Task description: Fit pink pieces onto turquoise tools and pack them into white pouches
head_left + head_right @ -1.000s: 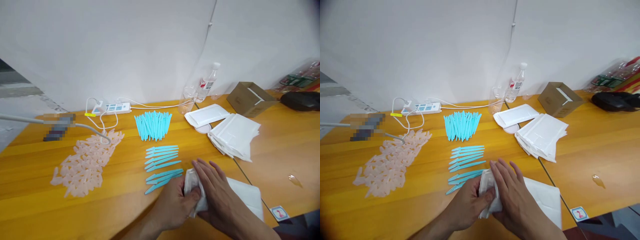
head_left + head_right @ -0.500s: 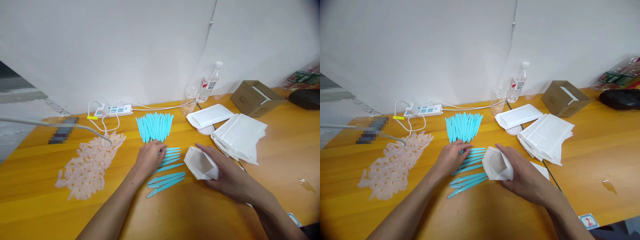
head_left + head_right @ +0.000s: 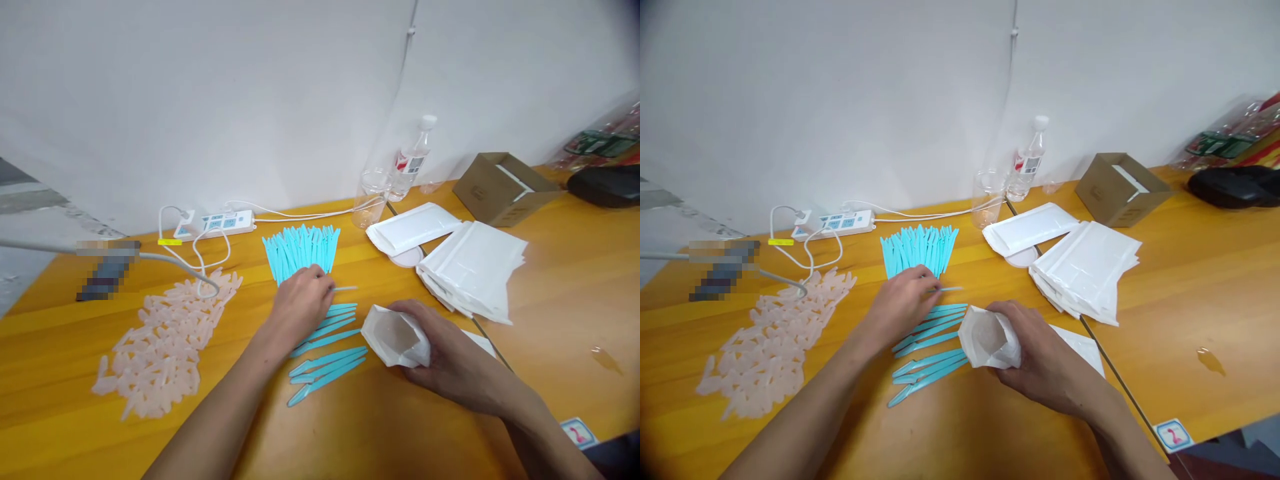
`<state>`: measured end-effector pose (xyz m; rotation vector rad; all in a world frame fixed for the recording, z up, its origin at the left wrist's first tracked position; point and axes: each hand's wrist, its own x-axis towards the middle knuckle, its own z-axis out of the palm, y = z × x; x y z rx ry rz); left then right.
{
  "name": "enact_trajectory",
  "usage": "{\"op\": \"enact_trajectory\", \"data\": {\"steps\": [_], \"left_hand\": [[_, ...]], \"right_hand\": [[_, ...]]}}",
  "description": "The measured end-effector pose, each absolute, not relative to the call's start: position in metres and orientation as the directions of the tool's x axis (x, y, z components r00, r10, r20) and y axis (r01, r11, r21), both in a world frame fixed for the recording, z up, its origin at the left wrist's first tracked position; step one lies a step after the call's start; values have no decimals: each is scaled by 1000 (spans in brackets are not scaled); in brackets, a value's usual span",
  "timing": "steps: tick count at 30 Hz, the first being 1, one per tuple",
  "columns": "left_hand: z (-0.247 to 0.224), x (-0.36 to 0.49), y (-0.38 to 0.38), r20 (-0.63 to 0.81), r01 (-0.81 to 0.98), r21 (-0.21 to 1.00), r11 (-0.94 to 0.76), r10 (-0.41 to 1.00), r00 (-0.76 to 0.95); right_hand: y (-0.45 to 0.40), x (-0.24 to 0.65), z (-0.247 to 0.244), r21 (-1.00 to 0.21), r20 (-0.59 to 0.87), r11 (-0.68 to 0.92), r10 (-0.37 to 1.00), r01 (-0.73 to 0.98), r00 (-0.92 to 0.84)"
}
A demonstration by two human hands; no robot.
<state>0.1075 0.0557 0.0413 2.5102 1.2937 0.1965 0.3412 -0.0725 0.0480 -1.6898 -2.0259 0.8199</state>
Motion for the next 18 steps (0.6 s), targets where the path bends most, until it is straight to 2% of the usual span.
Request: {"op": "enact_trajectory", "data": {"steps": [1,3,5,8,12,15,18], "left_hand": [[50,99,50,84,727,481,-491,851,519],[66,82,35,184,513,808,-291,951,250],[76,70,19,150,235,958,-166,985,85],[77,64,-4,91,30,995,-90,995,-43],[62,80,-26,17,-23,1000,-19,994,-103],[48,101,-42,11,97,995,-11,1000,-1],[37,114,-51,147,361,898,-251,946,290]], "right_hand": [[-73,340,47,-662,-99,78,977,745,-190],[-74,338,43,-685,-122,44,977,728,-175],[-74,335,38,-681,-89,75,979,729,-183],[-73,330,31,-633,7,185,972,752,-233],[-71,323,27,-600,54,258,957,757,-284],[-67,317,26,-597,82,278,954,752,-288],[-63,314,25,-597,145,332,940,730,-308]]}}
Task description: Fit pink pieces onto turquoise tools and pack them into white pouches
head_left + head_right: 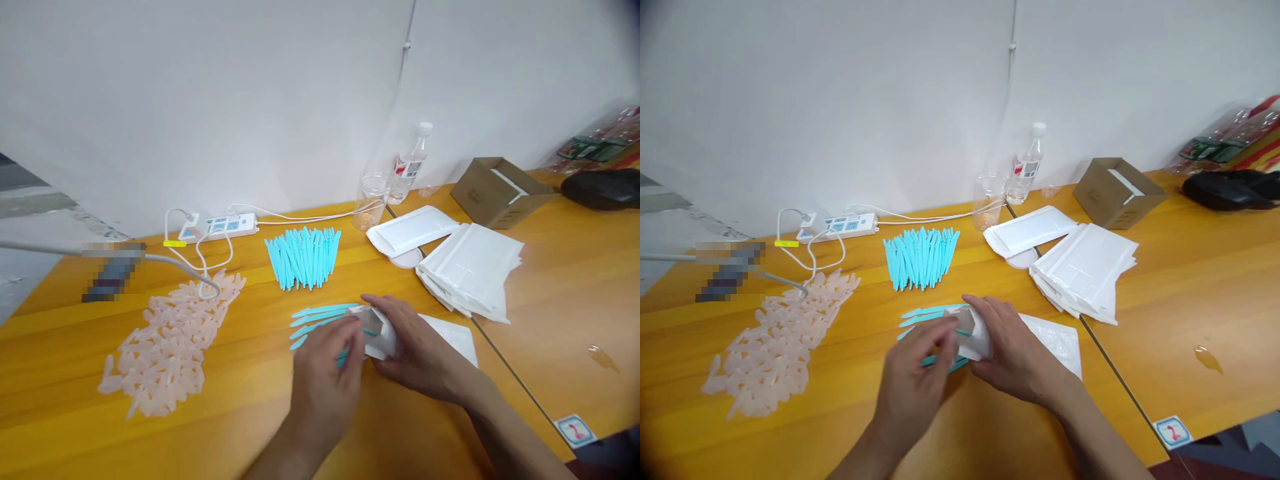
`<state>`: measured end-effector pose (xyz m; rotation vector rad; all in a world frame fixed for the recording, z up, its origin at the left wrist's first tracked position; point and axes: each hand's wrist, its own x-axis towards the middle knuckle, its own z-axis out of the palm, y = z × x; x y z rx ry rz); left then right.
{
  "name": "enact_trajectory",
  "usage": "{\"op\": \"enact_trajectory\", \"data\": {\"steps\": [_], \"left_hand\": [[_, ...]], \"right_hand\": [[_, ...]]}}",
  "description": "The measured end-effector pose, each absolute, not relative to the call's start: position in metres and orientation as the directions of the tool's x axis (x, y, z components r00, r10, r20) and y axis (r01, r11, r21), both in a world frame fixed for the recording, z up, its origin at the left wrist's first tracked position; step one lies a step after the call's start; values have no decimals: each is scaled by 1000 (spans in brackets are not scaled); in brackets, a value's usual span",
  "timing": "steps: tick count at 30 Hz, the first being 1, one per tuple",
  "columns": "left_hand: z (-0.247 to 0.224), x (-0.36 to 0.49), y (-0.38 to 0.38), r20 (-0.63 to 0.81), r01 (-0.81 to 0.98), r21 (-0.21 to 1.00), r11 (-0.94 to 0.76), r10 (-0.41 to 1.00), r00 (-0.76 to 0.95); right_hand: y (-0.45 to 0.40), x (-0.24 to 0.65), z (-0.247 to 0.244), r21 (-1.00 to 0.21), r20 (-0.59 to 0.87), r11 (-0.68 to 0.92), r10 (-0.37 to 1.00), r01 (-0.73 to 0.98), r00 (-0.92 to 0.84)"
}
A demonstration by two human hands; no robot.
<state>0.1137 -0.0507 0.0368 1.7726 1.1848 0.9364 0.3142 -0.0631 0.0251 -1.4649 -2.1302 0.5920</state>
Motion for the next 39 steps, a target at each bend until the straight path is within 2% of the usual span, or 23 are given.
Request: {"op": "enact_trajectory", "data": {"steps": [2,3,6,7,10,12,16,19,21,23,25,28,30,31,33,35,39], "left_hand": [[31,111,-46,186,435,808,-398,872,453],[28,108,-40,178,447,792,-415,858,481],[21,95,-7,151,535,753,-383,892,426],[19,93,5,165,595,684,-423,884,438],[10,98,35,72,700,457,-549,807,586],[5,106,46,22,702,413,-581,776,630],[5,112,51,46,670,451,-590,765,643],[24,94,43,121,671,487,-559,804,582],[44,73,32,204,682,543,-489,865,458],[63,52,16,283,578,732,-360,933,223],[73,37,-1,268,448,855,-261,962,50],[67,36,-25,169,331,934,-134,982,-79],[56,49,-38,118,336,937,-96,992,-47],[50,58,-43,116,362,925,-119,993,30],[41,74,-51,170,402,870,-285,939,298],[34,83,-50,214,400,818,-414,864,455],[22,78,-17,220,528,761,-378,915,337]], "right_hand": [[-61,314,25,-595,152,356,930,721,-335],[-61,315,26,-594,137,358,927,720,-348],[-63,320,28,-591,88,330,933,736,-348],[-65,322,28,-590,79,316,939,743,-336],[-71,328,28,-592,65,269,956,760,-287],[-75,332,27,-599,56,246,962,762,-266],[-80,333,26,-618,19,212,967,757,-255],[-79,331,28,-625,-9,189,968,757,-249],[-76,327,31,-626,-19,189,966,756,-257],[-72,322,34,-628,-16,208,960,750,-279],[-67,316,36,-628,-3,237,952,742,-307],[-60,304,36,-627,23,284,937,725,-348],[-58,296,35,-631,47,315,927,709,-371],[-57,293,34,-635,62,332,922,697,-382],[-57,290,33,-648,92,361,911,671,-402],[-58,290,31,-657,92,358,911,663,-401],[-61,301,30,-647,8,274,936,712,-352]]}}
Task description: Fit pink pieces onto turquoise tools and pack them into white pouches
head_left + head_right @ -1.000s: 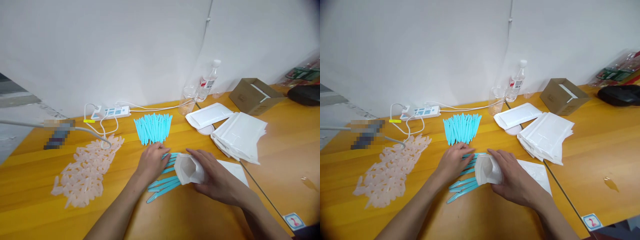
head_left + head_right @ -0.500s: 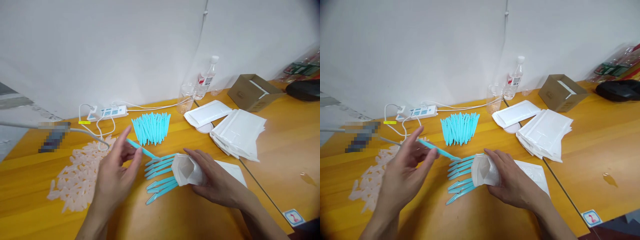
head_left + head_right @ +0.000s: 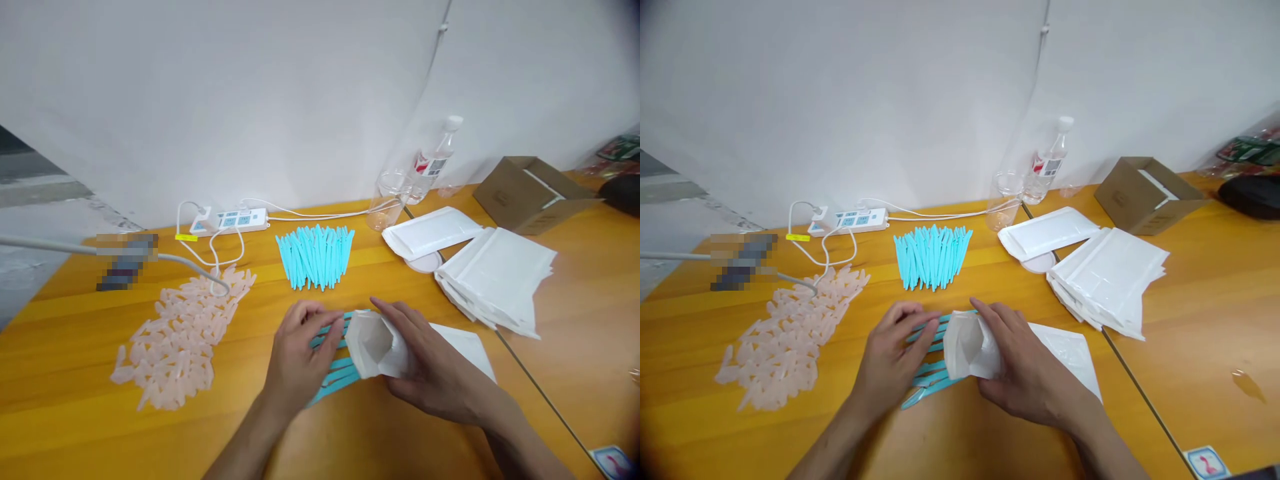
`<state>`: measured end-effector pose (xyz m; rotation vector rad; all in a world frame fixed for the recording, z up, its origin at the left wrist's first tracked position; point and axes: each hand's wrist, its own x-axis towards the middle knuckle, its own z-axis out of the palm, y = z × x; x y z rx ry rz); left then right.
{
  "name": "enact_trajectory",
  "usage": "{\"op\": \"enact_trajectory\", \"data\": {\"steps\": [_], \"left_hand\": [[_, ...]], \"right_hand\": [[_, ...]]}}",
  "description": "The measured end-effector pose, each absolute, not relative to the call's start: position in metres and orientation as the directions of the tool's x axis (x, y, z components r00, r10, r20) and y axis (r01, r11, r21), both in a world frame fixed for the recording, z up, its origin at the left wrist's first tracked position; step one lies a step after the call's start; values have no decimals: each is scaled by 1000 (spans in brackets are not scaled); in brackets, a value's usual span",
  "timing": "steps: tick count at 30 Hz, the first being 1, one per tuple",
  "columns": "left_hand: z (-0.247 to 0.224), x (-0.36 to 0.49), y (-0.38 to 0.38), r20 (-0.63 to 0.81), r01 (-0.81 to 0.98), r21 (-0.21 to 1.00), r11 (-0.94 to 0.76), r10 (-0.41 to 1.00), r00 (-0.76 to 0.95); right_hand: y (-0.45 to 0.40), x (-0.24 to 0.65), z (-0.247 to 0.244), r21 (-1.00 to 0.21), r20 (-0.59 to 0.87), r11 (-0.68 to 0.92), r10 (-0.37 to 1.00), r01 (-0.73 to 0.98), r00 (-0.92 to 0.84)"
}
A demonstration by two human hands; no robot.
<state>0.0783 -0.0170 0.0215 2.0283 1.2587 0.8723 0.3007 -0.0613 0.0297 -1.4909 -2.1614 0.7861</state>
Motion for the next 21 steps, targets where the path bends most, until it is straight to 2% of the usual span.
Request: {"op": "enact_trajectory", "data": {"steps": [4,6,13,21], "left_hand": [[4,81,26,82,685,520,-511,828,555],[-3,86,36,49,708,467,-531,814,579],[-4,87,36,52,694,476,-540,805,590],[15,86,35,145,651,536,-538,818,556]], "right_hand": [[-64,309,28,-631,-19,240,946,738,-324],[-65,310,27,-631,-20,234,948,740,-317],[-63,310,24,-639,-43,208,952,741,-305],[-67,312,26,-635,-40,197,957,747,-286]]}}
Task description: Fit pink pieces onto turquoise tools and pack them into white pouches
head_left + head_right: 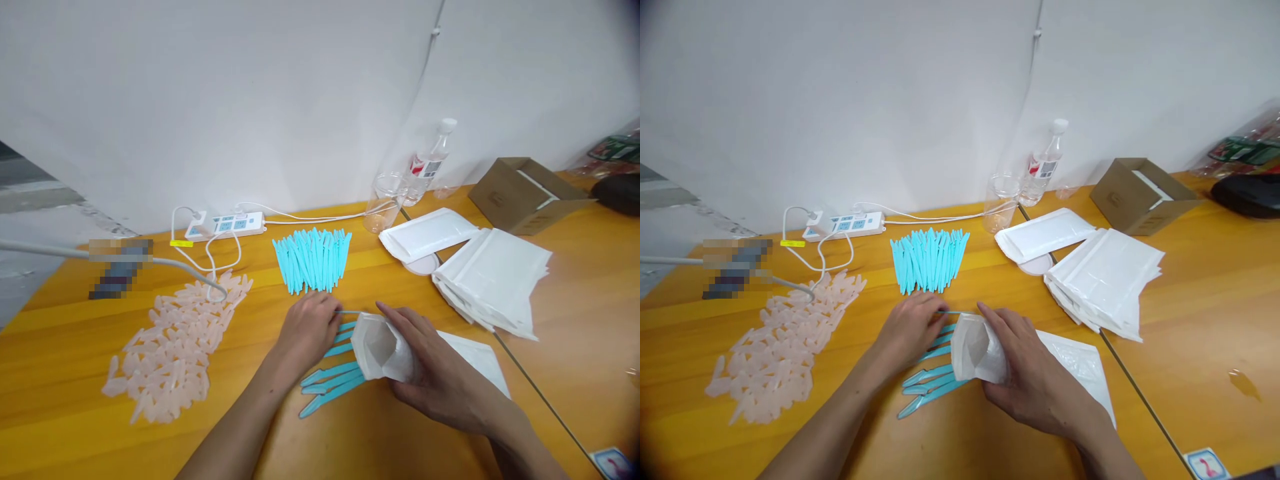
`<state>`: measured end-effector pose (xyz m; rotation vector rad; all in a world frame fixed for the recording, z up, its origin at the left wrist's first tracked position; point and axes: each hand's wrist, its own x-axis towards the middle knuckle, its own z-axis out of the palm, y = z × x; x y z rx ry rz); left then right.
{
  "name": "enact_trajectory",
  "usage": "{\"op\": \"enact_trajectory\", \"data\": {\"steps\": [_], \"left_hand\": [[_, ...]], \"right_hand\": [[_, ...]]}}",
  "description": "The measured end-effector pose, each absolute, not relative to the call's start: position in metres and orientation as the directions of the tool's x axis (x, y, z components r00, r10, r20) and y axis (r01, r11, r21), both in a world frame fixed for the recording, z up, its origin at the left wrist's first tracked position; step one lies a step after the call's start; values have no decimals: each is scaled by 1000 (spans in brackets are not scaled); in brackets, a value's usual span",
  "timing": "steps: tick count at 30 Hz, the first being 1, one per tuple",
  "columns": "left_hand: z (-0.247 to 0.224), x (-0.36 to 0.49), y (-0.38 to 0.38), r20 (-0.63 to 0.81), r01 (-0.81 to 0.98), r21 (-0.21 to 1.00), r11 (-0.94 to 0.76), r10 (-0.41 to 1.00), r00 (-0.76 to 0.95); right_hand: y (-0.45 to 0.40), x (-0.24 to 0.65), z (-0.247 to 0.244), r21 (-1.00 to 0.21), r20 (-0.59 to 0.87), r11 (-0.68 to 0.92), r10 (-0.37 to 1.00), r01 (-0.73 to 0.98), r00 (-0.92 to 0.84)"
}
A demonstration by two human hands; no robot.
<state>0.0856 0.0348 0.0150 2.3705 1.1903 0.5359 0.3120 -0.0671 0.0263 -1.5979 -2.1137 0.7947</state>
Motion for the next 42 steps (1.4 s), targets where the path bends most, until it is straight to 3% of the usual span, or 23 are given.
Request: {"op": "enact_trajectory", "data": {"steps": [2,3,6,10,13,18,22,27,30,32,35,38,42], "left_hand": [[30,69,28,179,650,608,-455,877,446],[38,60,22,179,609,716,-340,933,311],[55,36,-3,112,342,933,-109,994,10],[50,42,-38,27,122,992,-6,984,-175],[34,69,-58,-12,186,982,25,997,-70],[20,90,-67,210,461,796,-393,893,398],[14,75,-36,144,560,743,-367,904,402],[1,84,12,53,722,472,-506,834,549],[-1,93,21,21,728,452,-515,822,569],[5,90,19,45,710,510,-486,839,542],[20,71,8,119,629,693,-353,916,382],[40,47,-10,114,400,905,-146,988,103],[53,35,-37,80,119,991,-56,976,-205]], "right_hand": [[-68,312,28,-635,-53,185,958,750,-282],[-69,311,28,-634,-57,184,957,751,-283],[-67,306,27,-631,-53,197,954,750,-296],[-64,294,25,-635,-26,240,943,735,-331],[-64,285,24,-646,11,289,929,707,-369],[-72,286,21,-648,28,319,917,692,-397],[-78,298,21,-641,-22,266,931,720,-364],[-80,311,22,-629,-13,242,947,739,-321],[-82,315,23,-617,-24,216,956,757,-293],[-82,316,24,-616,-39,203,957,761,-287],[-81,314,26,-624,-46,202,955,755,-294],[-78,307,27,-639,-57,211,946,739,-319],[-74,295,27,-646,-61,225,937,729,-343]]}}
